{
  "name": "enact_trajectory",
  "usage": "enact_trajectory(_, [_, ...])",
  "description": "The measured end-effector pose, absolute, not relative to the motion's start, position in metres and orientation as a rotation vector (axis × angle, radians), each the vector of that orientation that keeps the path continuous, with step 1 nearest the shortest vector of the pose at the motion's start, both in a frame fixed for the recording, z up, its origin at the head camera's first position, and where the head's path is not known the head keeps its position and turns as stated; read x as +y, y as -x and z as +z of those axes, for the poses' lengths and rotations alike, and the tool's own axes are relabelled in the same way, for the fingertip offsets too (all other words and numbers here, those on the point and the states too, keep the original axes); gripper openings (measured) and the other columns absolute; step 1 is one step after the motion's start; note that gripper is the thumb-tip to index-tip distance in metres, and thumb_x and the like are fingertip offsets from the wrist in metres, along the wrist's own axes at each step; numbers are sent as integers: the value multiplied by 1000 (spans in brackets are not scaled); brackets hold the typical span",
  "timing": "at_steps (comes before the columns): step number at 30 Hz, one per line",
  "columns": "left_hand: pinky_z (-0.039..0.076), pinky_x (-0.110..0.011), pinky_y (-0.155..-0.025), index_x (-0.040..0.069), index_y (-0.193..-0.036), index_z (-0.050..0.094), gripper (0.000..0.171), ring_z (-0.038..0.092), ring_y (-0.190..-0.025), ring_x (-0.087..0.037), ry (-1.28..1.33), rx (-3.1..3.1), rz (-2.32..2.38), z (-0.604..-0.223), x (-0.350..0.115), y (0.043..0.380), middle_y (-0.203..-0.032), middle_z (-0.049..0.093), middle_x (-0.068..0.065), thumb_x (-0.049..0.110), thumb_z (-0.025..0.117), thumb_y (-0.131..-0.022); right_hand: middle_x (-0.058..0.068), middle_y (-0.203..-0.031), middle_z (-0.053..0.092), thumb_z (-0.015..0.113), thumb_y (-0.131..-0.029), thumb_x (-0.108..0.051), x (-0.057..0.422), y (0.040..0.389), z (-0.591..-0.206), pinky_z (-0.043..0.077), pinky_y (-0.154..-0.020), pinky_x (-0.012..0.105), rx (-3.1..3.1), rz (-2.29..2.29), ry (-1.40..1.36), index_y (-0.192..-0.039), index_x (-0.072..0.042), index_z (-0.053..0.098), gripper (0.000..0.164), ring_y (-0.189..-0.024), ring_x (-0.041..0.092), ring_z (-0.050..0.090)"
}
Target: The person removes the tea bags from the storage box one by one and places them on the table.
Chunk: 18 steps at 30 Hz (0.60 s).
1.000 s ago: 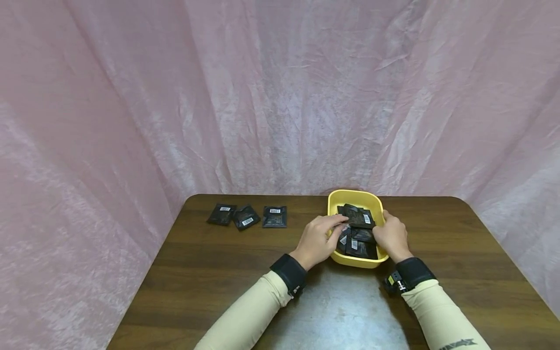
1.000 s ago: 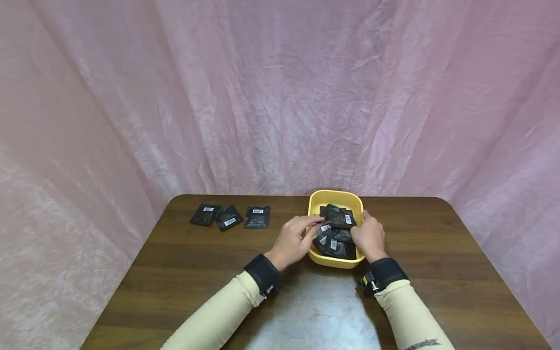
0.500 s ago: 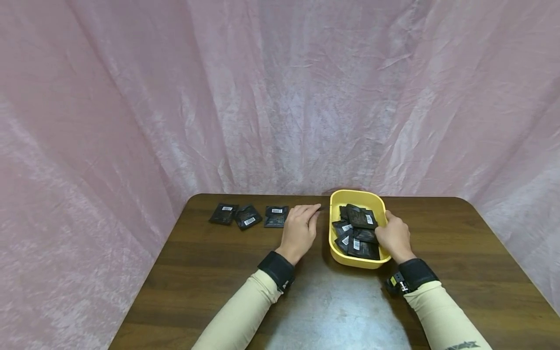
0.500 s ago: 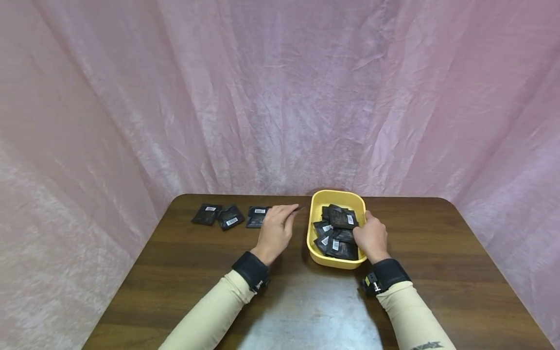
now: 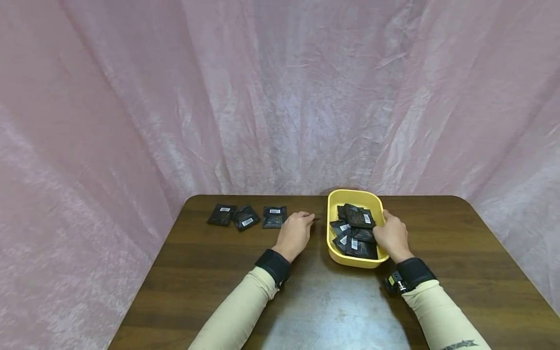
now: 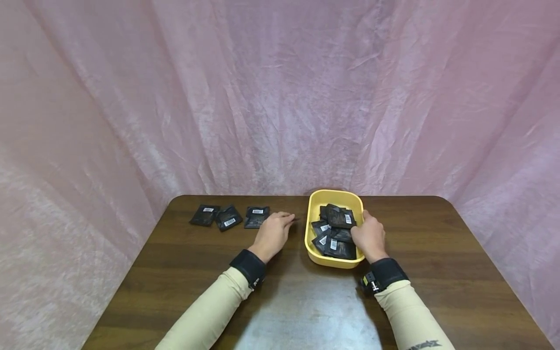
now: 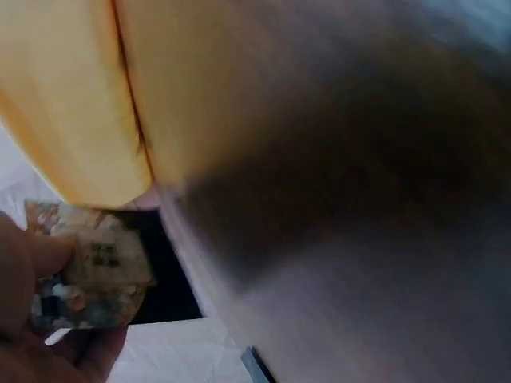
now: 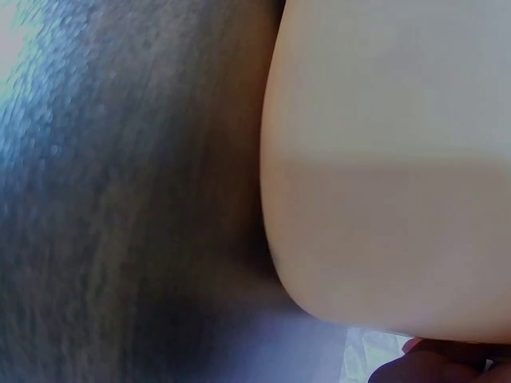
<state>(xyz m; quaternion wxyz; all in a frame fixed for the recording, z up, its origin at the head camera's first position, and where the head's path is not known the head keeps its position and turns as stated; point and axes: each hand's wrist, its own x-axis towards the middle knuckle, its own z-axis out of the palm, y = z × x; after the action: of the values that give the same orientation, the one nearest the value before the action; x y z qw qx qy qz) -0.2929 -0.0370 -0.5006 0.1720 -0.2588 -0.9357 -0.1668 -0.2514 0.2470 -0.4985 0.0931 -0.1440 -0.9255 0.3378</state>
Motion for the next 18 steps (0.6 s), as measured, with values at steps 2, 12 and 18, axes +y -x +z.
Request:
enact_trajectory(2, [56, -29, -90, 18, -130, 79, 26, 74, -104, -22, 740, -2689, -406, -501, -36, 294, -120, 82, 0, 21, 67, -106, 36, -127, 69, 55, -88, -7, 247, 252, -499, 52, -90, 64, -2749, 1004, 425, -149, 5, 53, 62, -110, 52, 66])
enact_trajectory(12, [60, -36, -93, 24, -126, 81, 34, 79, -99, -22, 777, -2935, -128, -501, -29, 300, -114, 84, 2, 10, 73, -96, 38, -138, 63, 53, -87, -8, 246, 251, -498, 50, -99, 68, -2753, 1008, 428, -156, 6, 46, 71, -122, 58, 62])
enact_trajectory(18, [63, -37, -87, 13, -118, 80, 23, 78, -102, -24, 884, -3057, -108, -496, -29, 302, -112, 82, -5, 12, 75, -95, 38, -136, 65, 53, -87, -9, 247, 252, -499, 50, -97, 68, -2756, 986, 430, -154, 5, 49, 68, -121, 59, 63])
